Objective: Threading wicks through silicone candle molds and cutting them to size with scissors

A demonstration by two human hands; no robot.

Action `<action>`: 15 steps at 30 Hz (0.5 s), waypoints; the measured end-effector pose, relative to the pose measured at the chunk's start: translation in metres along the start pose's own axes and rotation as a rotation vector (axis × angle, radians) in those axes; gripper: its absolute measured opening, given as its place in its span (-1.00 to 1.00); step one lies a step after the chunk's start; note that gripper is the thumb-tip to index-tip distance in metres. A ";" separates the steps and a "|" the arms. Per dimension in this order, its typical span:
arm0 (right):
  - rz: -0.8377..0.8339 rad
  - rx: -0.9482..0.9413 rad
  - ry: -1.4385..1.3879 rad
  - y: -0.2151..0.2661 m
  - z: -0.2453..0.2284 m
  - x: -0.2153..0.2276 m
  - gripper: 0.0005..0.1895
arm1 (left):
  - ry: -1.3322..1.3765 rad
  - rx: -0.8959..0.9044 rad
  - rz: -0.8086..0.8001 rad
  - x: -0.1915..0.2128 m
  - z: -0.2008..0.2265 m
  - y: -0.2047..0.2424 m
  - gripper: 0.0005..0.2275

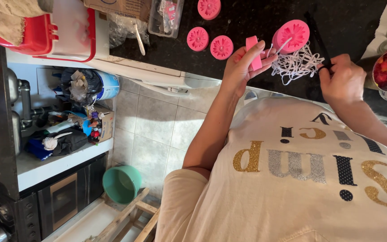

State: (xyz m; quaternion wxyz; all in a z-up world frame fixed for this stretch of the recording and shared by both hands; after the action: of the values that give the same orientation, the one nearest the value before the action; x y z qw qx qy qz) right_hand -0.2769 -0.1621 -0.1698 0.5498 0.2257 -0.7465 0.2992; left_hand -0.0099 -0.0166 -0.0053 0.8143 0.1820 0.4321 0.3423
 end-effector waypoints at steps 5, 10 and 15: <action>-0.026 -0.026 0.209 0.002 0.006 -0.009 -0.71 | 0.017 0.008 0.001 -0.002 0.003 0.001 -0.62; -0.361 -0.156 0.342 -0.015 -0.015 0.027 -0.62 | -0.010 0.013 0.014 0.000 0.000 -0.002 -0.54; -0.298 0.043 0.650 -0.045 -0.049 0.100 -0.74 | -0.020 -0.113 -0.033 0.000 -0.013 -0.006 -0.70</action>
State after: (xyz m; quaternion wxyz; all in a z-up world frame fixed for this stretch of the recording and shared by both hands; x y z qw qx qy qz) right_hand -0.2423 -0.1612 -0.0548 0.7914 0.2367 -0.4847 0.2877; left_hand -0.0185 -0.0210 -0.0161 0.8330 0.1320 0.4070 0.3508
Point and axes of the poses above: each hand's wrist, its own y-axis away from the middle knuckle, its own x-axis out of the back of the hand, z = x × y, the point moved 1 cm from there along -y, towards the middle knuckle, and after that the axes turned 12 degrees about y, right-handed, at the moved point
